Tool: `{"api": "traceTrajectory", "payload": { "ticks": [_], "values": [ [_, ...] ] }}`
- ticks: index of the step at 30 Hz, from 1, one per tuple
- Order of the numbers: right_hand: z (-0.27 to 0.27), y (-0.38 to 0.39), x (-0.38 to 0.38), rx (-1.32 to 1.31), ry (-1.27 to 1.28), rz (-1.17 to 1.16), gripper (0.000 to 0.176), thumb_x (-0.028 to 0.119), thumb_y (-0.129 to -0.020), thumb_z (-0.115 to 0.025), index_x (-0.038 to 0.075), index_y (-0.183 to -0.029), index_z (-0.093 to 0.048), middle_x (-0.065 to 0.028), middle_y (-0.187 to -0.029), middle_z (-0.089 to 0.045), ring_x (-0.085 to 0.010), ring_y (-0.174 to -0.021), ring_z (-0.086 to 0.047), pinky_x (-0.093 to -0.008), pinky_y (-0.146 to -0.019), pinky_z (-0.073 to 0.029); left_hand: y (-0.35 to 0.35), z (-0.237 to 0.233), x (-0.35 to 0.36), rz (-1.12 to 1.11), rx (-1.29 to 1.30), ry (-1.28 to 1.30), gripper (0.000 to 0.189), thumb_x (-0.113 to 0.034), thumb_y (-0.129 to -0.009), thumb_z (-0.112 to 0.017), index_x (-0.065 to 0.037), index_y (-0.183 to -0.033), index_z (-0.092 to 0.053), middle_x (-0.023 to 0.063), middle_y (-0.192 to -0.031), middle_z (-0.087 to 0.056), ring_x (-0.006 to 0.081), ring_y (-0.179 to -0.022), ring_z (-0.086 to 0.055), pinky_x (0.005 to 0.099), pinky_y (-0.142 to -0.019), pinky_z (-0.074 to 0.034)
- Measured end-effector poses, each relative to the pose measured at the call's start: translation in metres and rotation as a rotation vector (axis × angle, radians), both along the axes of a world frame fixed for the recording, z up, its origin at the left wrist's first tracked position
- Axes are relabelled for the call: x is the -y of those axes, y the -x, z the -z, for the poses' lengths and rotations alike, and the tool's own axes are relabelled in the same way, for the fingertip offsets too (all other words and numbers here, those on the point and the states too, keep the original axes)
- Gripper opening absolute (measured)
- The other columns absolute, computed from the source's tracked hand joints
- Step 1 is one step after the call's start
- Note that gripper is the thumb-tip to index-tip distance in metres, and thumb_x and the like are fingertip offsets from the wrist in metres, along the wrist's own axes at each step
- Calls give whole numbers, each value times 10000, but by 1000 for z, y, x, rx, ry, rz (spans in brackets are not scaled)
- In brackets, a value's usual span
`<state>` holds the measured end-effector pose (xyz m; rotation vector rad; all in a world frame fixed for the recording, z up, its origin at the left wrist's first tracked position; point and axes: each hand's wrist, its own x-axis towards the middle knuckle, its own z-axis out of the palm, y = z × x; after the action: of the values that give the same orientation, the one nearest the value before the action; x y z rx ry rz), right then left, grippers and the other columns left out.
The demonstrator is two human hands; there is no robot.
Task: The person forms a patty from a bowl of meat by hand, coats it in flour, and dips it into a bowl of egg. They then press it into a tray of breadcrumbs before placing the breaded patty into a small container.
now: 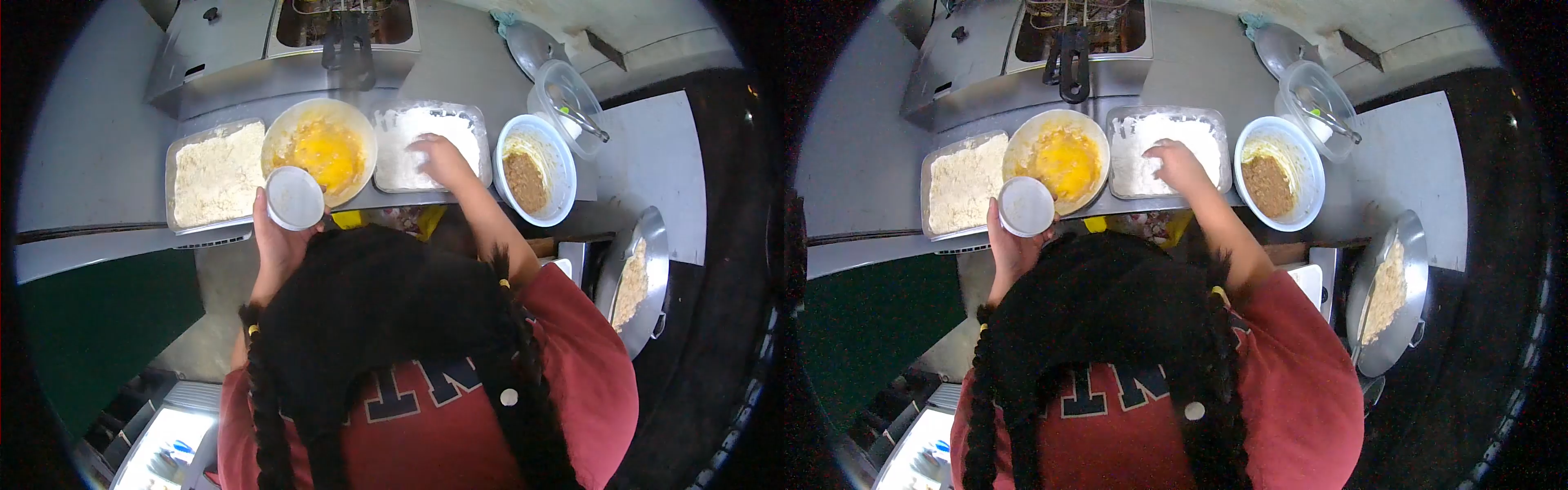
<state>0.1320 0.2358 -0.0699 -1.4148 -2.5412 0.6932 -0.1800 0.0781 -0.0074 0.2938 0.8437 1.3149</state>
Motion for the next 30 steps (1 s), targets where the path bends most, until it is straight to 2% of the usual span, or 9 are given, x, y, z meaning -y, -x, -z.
{"api": "traceTrajectory", "payload": {
  "ticks": [4, 5, 8, 11, 15, 17, 24, 26, 30],
  "values": [
    [-3, -17, -11, -358, 299, 250, 493, 64, -642, -820, 92, -1124, -721, -132, -1153, -692, -295, -1115, -635, -377, -973, -492, -2, -2, -1, 4, -16, 4, 707, -643, -990, -216, -89, -1325, -498, 136, -1103, -663, 272, -864, -657, 352, -615, -470],
    [1, -24, -13, -361, 236, 208, 522, 68, -641, -826, 100, -1150, -713, -131, -1156, -691, -296, -1120, -634, -371, -971, -494, -1, -1, -1, -3, -6, 14, 706, -646, -988, -219, -94, -1328, -498, 134, -1103, -664, 272, -863, -656, 353, -617, -468],
    [-9, -28, -7, -209, -42, 81, 599, 76, -667, -816, 68, -1243, -653, -137, -1237, -668, -294, -1176, -615, -363, -1017, -464, -4, -4, -3, -19, -6, 30, 706, -650, -984, -221, -102, -1334, -499, 131, -1102, -665, 273, -860, -654, 354, -619, -463],
    [-2, -13, -4, 16, -60, -52, 583, 68, -678, -805, 70, -1242, -658, -165, -1250, -654, -301, -1181, -613, -362, -1025, -461, -7, -4, -6, -14, -14, 26, 710, -652, -983, -222, -103, -1339, -499, 129, -1100, -666, 273, -859, -652, 352, -617, -458],
    [8, -13, -14, -17, 20, -8, 556, 61, -710, -787, 95, -1251, -661, -163, -1236, -659, -268, -1127, -638, -338, -984, -486, -9, -4, -7, 8, 39, 10, 678, -607, -1003, -220, -73, -1310, -501, 141, -1083, -669, 280, -868, -670, 349, -612, -489],
    [3, -20, -17, -427, 470, 321, 490, 48, -708, -771, 98, -1189, -698, -162, -1219, -669, -321, -1143, -629, -354, -1000, -481, -8, 0, -7, 5, 20, 12, 693, -626, -995, -219, -85, -1326, -498, 132, -1097, -667, 277, -865, -662, 347, -614, -473],
    [-15, -24, -6, -297, 234, 270, 431, 8, -771, -668, 85, -1194, -690, -163, -1233, -663, -301, -1153, -627, -330, -1009, -469, -13, -4, -7, -17, -15, 25, 703, -639, -989, -217, -88, -1319, -504, 110, -1091, -663, 264, -865, -656, 345, -617, -458],
    [-4, -20, -5, -335, -16, 121, 346, -22, -789, -599, 58, -1108, -708, -165, -1138, -693, -296, -1074, -655, -331, -961, -488, -13, -3, -6, -13, -10, 11, 701, -640, -989, -220, -92, -1320, -504, 108, -1091, -663, 264, -863, -658, 343, -618, -460],
    [15, -25, -13, -440, 49, 221, 250, -19, -798, -562, 27, -994, -710, -159, -996, -711, -296, -961, -673, -337, -893, -506, -10, 0, -6, -22, -14, 7, 699, -645, -986, -227, -100, -1324, -504, 108, -1095, -665, 267, -860, -664, 345, -620, -466]
  ]
}}
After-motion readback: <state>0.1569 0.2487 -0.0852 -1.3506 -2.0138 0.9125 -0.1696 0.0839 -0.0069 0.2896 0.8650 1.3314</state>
